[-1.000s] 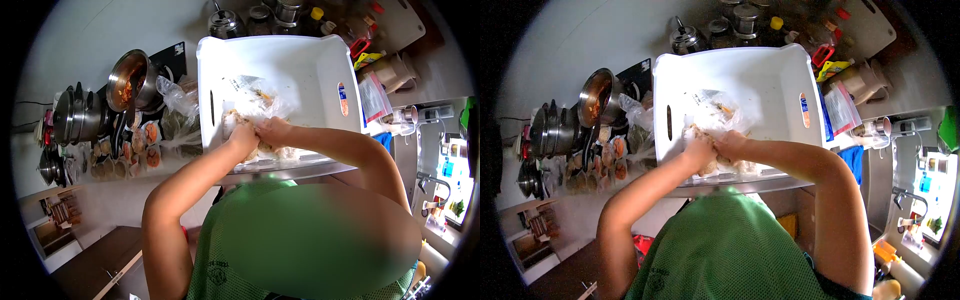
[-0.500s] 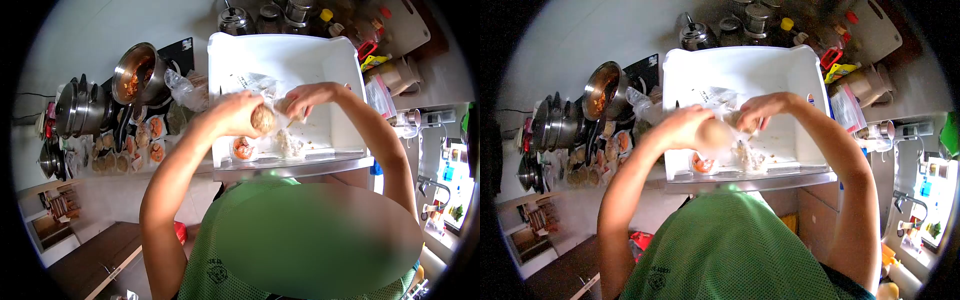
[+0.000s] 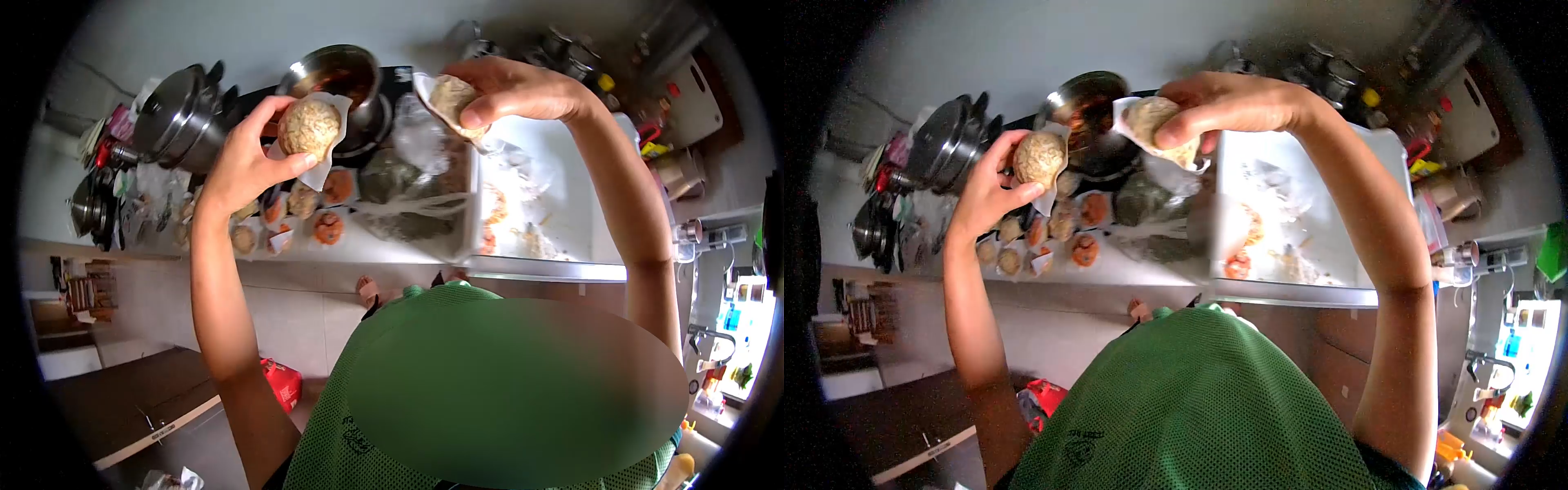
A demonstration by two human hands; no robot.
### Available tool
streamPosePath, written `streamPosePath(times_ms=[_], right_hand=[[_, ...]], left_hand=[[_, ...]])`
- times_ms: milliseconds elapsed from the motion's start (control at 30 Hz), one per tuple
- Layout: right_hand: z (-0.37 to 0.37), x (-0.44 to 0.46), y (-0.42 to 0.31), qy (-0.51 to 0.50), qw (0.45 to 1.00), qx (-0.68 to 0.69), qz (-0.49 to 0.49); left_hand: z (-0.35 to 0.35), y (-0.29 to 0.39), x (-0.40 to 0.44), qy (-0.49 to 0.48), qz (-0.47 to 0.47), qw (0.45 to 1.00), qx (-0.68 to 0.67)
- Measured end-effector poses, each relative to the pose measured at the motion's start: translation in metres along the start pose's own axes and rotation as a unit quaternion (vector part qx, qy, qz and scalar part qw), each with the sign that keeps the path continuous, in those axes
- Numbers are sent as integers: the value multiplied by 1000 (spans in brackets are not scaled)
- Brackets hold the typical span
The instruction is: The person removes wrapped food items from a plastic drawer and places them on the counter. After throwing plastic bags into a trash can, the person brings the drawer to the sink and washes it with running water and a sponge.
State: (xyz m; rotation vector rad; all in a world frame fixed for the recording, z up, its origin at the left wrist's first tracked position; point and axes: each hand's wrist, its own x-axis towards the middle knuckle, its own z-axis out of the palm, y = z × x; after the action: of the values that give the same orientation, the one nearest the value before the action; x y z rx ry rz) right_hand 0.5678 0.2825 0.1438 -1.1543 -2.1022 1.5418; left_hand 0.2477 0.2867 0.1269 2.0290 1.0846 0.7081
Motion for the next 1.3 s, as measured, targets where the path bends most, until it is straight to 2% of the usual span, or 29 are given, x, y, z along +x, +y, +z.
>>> streamPosePath(times_ms=[67, 167, 200, 267, 333, 367, 400, 467, 567, 700, 767, 800, 867, 900, 933, 1033, 1133, 1200, 1267, 1300], right_hand=[[25, 43, -40, -15, 996, -83, -15], [70, 124, -71, -41, 989, -123, -65], [85, 150, -85, -36, 971, -230, -50], [119, 200, -103, -40, 925, -379, -11], [154, 246, -101, -52, 886, -461, -1], [169, 270, -97, -72, 877, -474, 34], [183, 291, -88, -75, 862, -500, 32], [205, 323, -77, -85, 854, -508, 76], [231, 362, -56, -96, 823, -546, 123], [243, 382, -53, -92, 818, -549, 146], [243, 388, -56, -65, 821, -529, 207], [240, 394, -52, -65, 819, -531, 207], [233, 406, -37, 27, 813, -522, 256], [230, 401, -51, 29, 820, -506, 266], [226, 404, -48, 30, 819, -507, 268], [213, 423, -18, 170, 827, -428, 323], [203, 434, 2, 178, 819, -432, 333], [194, 456, 45, 165, 817, -435, 339], [187, 462, 48, 153, 816, -437, 345], [191, 453, 28, 159, 814, -435, 351]], left_hand=[[-31, -34, -27, 26, -13, 999, 19], [-76, -93, -70, 76, -38, 990, 114], [-88, -116, -83, 96, -55, 983, 148], [-109, -161, -107, 93, -105, 985, 99], [-121, -206, -130, 114, -161, 978, 68], [-125, -235, -139, 114, -195, 971, 71], [-130, -244, -145, 120, -196, 971, 68], [-135, -257, -158, 142, -245, 945, 164], [-138, -286, -175, 166, -256, 939, 155], [-132, -327, -179, 209, -269, 925, 169], [-130, -333, -170, 217, -252, 921, 201], [-127, -331, -163, 216, -266, 916, 209], [-123, -322, -146, 211, -264, 916, 215], [-119, -321, -138, 223, -253, 916, 215], [-115, -326, -129, 226, -232, 925, 200], [-107, -330, -98, 240, -217, 934, 152], [-94, -349, -70, 225, -274, 925, 136], [-89, -358, -56, 221, -266, 932, 105], [-86, -358, -47, 235, -310, 919, 65], [-85, -357, -43, 232, -321, 916, 56]])
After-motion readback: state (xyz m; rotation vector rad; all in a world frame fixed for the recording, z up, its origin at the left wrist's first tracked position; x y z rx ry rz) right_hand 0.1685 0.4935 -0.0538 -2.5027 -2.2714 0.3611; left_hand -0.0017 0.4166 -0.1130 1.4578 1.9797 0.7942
